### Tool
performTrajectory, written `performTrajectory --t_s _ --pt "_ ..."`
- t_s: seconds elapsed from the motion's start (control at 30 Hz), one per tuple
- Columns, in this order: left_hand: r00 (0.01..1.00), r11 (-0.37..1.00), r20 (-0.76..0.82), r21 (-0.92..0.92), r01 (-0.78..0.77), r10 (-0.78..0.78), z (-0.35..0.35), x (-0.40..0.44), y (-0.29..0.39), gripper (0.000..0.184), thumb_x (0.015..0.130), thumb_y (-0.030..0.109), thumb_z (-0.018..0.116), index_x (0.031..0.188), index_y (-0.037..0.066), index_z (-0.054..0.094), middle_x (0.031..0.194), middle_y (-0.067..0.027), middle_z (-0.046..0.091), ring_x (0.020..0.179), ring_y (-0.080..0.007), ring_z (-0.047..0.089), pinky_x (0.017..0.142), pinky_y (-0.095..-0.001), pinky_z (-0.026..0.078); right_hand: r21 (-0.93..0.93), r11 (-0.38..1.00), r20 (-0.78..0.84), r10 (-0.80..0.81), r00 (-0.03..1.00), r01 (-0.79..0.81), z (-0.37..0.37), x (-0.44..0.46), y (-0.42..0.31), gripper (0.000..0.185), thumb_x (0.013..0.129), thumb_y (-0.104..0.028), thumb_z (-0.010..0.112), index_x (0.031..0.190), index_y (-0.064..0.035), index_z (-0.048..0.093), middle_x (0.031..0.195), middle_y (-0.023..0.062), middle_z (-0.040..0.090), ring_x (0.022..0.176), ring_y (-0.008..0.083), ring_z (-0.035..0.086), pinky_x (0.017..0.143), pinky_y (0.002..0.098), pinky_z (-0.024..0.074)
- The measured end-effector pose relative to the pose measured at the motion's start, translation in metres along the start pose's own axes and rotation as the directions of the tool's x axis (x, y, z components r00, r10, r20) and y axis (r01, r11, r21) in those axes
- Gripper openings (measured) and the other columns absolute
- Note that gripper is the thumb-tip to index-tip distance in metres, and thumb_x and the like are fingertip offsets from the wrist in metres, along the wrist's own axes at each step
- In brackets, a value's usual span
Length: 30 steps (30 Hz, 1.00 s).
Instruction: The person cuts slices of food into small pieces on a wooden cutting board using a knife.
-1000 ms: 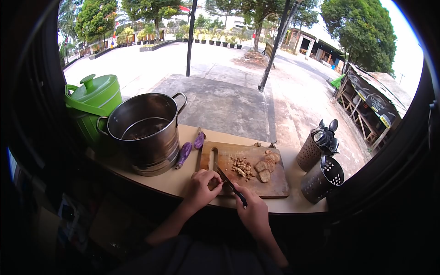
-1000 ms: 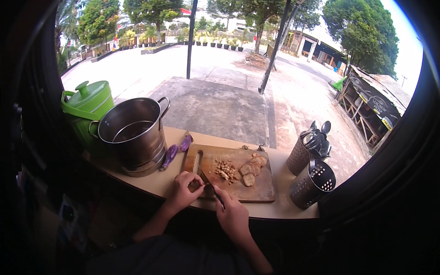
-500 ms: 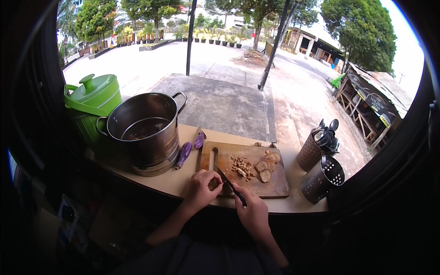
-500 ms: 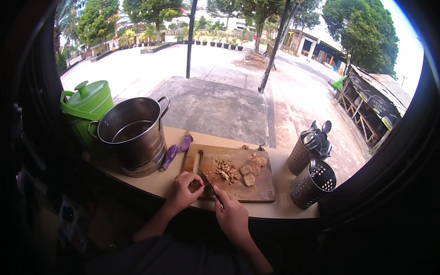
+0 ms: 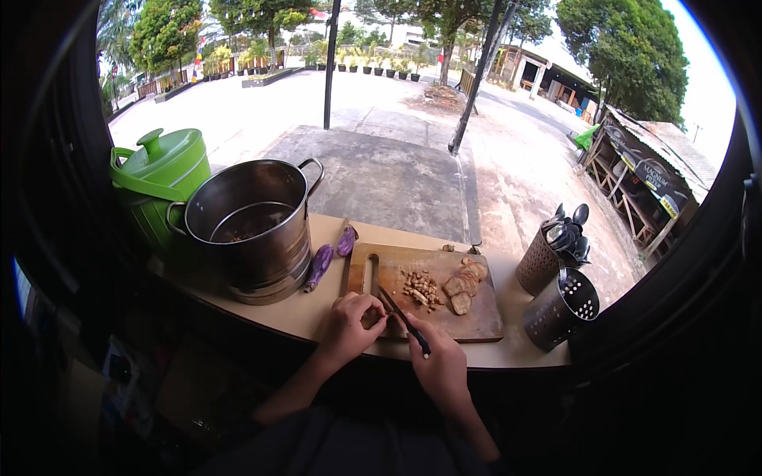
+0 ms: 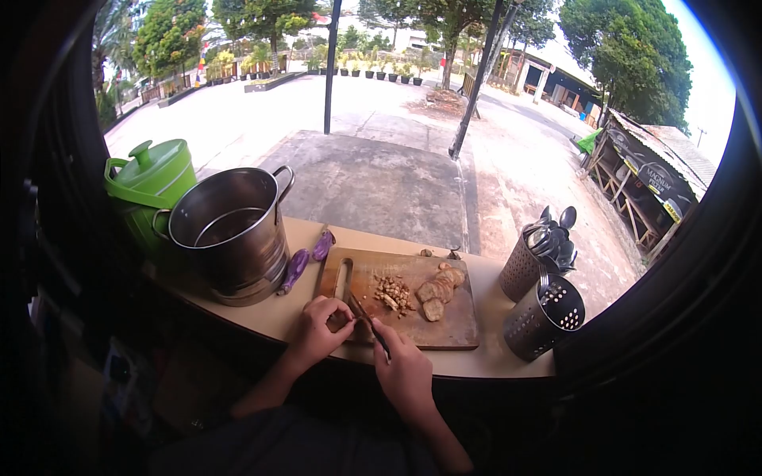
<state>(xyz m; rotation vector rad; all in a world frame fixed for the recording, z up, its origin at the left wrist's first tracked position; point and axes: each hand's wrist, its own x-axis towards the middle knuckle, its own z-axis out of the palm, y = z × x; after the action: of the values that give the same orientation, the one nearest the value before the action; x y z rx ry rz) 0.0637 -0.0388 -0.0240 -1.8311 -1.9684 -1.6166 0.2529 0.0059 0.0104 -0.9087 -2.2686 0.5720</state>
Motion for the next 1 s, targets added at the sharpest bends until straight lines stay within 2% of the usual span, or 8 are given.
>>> performTrajectory --t_s 0.07,0.17,0.3,0.37,0.57,0.7,1.0 --pt "1.000 1.000 -0.004 0.007 -0.008 0.008 0.000 0.000 0.000 0.018 0.075 0.008 0.076 0.082 0.009 0.060 0.080 -0.0048 0.065 0.082 -0.0287 0.063 0.079 -0.0417 0.049 0.042 0.998 -0.055 -0.037 0.998 0.039 0.002 0.001 0.002 0.035 0.092 -0.017 0.067 0.128 -0.0175 0.064 0.103 0.0121 0.070 0.087 0.0335 0.069 0.071 0.0429 0.0553" --pt "1.000 1.000 -0.008 0.012 -0.006 0.006 0.000 0.000 0.000 0.018 0.075 0.008 0.076 0.083 0.009 0.061 0.081 -0.0054 0.065 0.083 -0.0292 0.063 0.079 -0.0419 0.049 0.024 1.000 0.013 0.005 1.000 -0.005 0.001 -0.001 -0.002 0.035 0.092 -0.017 0.067 0.127 -0.0170 0.064 0.104 0.0122 0.070 0.088 0.0335 0.069 0.071 0.0427 0.0553" --pt "1.000 1.000 -0.005 -0.002 -0.008 0.008 0.002 0.000 -0.003 0.018 0.074 0.008 0.076 0.083 0.009 0.061 0.081 -0.0058 0.066 0.083 -0.0296 0.064 0.079 -0.0420 0.049 0.029 1.000 0.010 -0.006 1.000 0.006 0.000 -0.001 -0.005 0.035 0.092 -0.016 0.067 0.127 -0.0169 0.064 0.104 0.0121 0.069 0.087 0.0336 0.069 0.072 0.0426 0.0552" --pt "1.000 1.000 -0.004 -0.007 -0.005 0.005 0.002 -0.001 -0.003 0.018 0.074 0.008 0.076 0.083 0.009 0.061 0.082 -0.0057 0.066 0.084 -0.0296 0.064 0.079 -0.0422 0.049 0.038 0.997 0.035 0.063 0.997 -0.064 -0.003 0.000 -0.011 0.032 0.090 -0.013 0.069 0.122 -0.0136 0.067 0.104 0.0137 0.071 0.094 0.0347 0.069 0.079 0.0412 0.0549" --pt "1.000 1.000 -0.003 0.010 0.003 -0.003 0.002 -0.001 -0.002 0.018 0.075 0.009 0.077 0.084 0.010 0.061 0.081 -0.0038 0.066 0.084 -0.0279 0.064 0.081 -0.0419 0.049 0.042 0.996 0.023 0.083 0.996 -0.083 0.002 0.003 -0.003 0.033 0.090 -0.012 0.069 0.123 -0.0132 0.066 0.106 0.0145 0.071 0.096 0.0355 0.069 0.081 0.0418 0.0542" --pt "1.000 1.000 0.005 0.013 0.013 -0.013 0.001 -0.001 -0.002 0.018 0.075 0.009 0.077 0.084 0.010 0.062 0.081 -0.0032 0.066 0.083 -0.0273 0.064 0.080 -0.0412 0.049 0.098 0.995 -0.005 0.035 0.999 -0.034 0.002 0.002 -0.001 0.033 0.091 -0.012 0.069 0.123 -0.0122 0.066 0.107 0.0153 0.071 0.097 0.0362 0.068 0.081 0.0420 0.0540" --pt "1.000 1.000 -0.003 -0.003 0.006 -0.006 0.001 0.000 -0.002 0.017 0.074 0.009 0.077 0.083 0.009 0.061 0.081 -0.0046 0.066 0.082 -0.0285 0.064 0.080 -0.0413 0.049 0.086 0.991 0.082 0.097 0.992 -0.104 0.001 0.002 -0.009 0.031 0.091 -0.013 0.069 0.122 -0.0103 0.065 0.111 0.0157 0.071 0.100 0.0364 0.068 0.083 0.0413 0.0544"
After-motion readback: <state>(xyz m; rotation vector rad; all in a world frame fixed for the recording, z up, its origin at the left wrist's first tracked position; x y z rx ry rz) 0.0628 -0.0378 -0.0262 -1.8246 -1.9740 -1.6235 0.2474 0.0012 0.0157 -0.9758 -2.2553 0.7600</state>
